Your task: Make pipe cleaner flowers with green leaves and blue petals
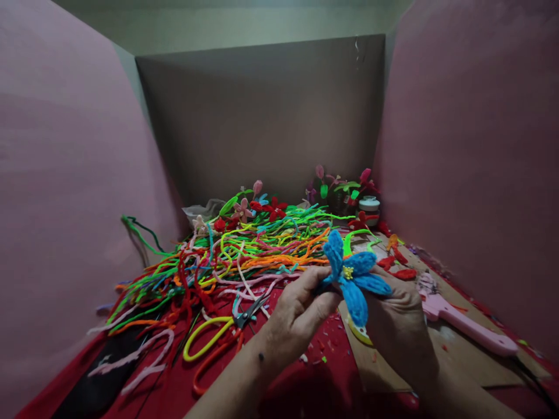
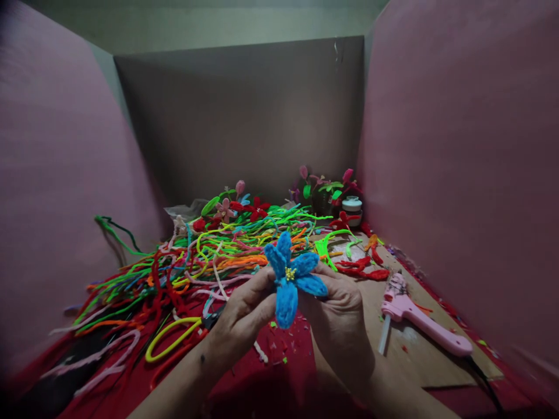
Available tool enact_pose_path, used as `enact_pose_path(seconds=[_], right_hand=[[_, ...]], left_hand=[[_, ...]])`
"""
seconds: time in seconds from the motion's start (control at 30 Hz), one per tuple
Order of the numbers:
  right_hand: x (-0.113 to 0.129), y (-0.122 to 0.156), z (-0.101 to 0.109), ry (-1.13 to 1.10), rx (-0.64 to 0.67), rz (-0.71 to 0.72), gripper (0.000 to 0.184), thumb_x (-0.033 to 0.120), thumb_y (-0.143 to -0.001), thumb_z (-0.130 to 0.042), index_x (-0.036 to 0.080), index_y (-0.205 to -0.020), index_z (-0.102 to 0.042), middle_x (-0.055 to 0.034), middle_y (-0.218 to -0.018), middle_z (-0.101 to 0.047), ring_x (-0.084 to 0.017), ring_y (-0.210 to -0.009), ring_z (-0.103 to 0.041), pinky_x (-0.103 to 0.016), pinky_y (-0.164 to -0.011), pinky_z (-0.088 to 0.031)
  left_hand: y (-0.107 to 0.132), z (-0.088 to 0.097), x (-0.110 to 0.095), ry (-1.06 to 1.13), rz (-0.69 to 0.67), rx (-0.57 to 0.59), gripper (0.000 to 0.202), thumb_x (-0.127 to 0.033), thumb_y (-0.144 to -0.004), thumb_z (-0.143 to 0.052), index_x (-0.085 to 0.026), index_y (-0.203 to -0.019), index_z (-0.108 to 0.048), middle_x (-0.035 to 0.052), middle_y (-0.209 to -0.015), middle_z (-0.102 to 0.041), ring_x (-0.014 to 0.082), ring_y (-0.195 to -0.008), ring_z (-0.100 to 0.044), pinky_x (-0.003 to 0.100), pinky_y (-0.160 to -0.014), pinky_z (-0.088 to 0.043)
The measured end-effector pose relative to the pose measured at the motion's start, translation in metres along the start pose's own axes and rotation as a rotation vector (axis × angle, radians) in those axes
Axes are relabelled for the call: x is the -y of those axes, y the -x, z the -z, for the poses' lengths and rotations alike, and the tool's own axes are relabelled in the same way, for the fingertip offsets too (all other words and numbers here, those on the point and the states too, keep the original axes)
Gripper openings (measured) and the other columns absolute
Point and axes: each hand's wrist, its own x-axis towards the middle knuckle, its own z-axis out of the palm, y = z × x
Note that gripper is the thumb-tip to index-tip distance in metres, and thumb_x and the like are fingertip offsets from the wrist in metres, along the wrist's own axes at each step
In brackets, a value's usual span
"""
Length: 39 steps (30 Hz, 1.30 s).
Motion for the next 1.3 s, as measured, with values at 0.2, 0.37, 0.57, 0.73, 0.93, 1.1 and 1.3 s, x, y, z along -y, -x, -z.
enact_pose_path(seconds=[0.2,0.37,0.57,0.73,0.93,1.1,1.3], right_hand=[[0.000,0.001,-0.001,0.015,0.022,0.043,0.020,0.011,-0.075,-0.061,0.020,-0.058,-0.062,0.0025,-0.062,-0.055,-0.012,-0.060,-0.047,-0.024,-0.058,-0.043],[-0.001,0.002,-0.003,-0.016,0.066,-0.069,0.025,0.018,-0.077,-0.060,0.019,-0.052,-0.057,0.0010,-0.059,-0.052,-0.013,-0.058,-0.047,-0.027,-0.058,-0.045],[0.013,0.001,-0.004,0.078,0.129,0.012,0.024,0.015,-0.077,-0.058,0.018,-0.054,-0.056,0.0000,-0.062,-0.056,-0.013,-0.062,-0.053,-0.024,-0.058,-0.046],[0.019,0.007,-0.006,0.312,0.052,0.302,0.022,0.011,-0.078,-0.055,0.018,-0.057,-0.056,0.0018,-0.058,-0.050,-0.011,-0.056,-0.048,-0.023,-0.054,-0.042],[0.023,0.010,-0.004,0.384,0.116,0.376,0.017,0.011,-0.081,-0.051,0.018,-0.077,-0.066,-0.0015,-0.067,-0.058,-0.013,-0.064,-0.056,-0.025,-0.061,-0.047],[0.018,-0.009,0.027,0.543,0.107,0.117,0.032,0.025,-0.083,-0.051,0.018,-0.113,-0.060,-0.0084,-0.094,-0.064,-0.020,-0.086,-0.059,-0.033,-0.074,-0.049],[0.000,-0.012,0.068,0.972,0.695,-0.064,0.042,0.030,-0.074,-0.060,0.021,-0.115,-0.061,-0.0135,-0.110,-0.059,-0.030,-0.101,-0.052,-0.045,-0.083,-0.045]], left_hand=[[-0.005,0.004,0.005,0.101,0.088,0.021,0.023,-0.028,-0.086,-0.047,-0.015,-0.076,-0.064,-0.0006,-0.062,-0.050,0.0088,-0.058,-0.045,0.021,-0.060,-0.038],[-0.007,0.005,0.018,0.414,0.214,0.052,0.026,-0.034,-0.078,-0.058,-0.012,-0.063,-0.062,0.0011,-0.056,-0.055,0.0091,-0.050,-0.049,0.022,-0.054,-0.038],[-0.005,0.004,0.023,0.491,0.285,-0.005,0.028,-0.036,-0.072,-0.065,-0.012,-0.060,-0.059,0.0009,-0.049,-0.055,0.0078,-0.040,-0.046,0.021,-0.043,-0.031],[-0.005,0.001,0.022,0.504,0.279,-0.049,0.029,-0.034,-0.071,-0.066,-0.012,-0.056,-0.056,-0.0014,-0.046,-0.051,0.0050,-0.039,-0.040,0.020,-0.043,-0.026],[-0.006,-0.002,0.016,0.630,0.272,-0.068,0.029,-0.037,-0.067,-0.070,-0.011,-0.059,-0.058,-0.0028,-0.048,-0.047,0.0032,-0.042,-0.037,0.017,-0.044,-0.026],[-0.009,0.006,0.013,0.665,0.194,-0.180,0.029,-0.034,-0.064,-0.073,-0.011,-0.059,-0.057,-0.0025,-0.050,-0.048,0.0034,-0.044,-0.038,0.016,-0.045,-0.028],[-0.013,0.014,0.013,0.693,0.176,-0.266,0.023,-0.032,-0.068,-0.070,-0.013,-0.070,-0.058,-0.0021,-0.054,-0.051,0.0046,-0.045,-0.041,0.016,-0.044,-0.030]])
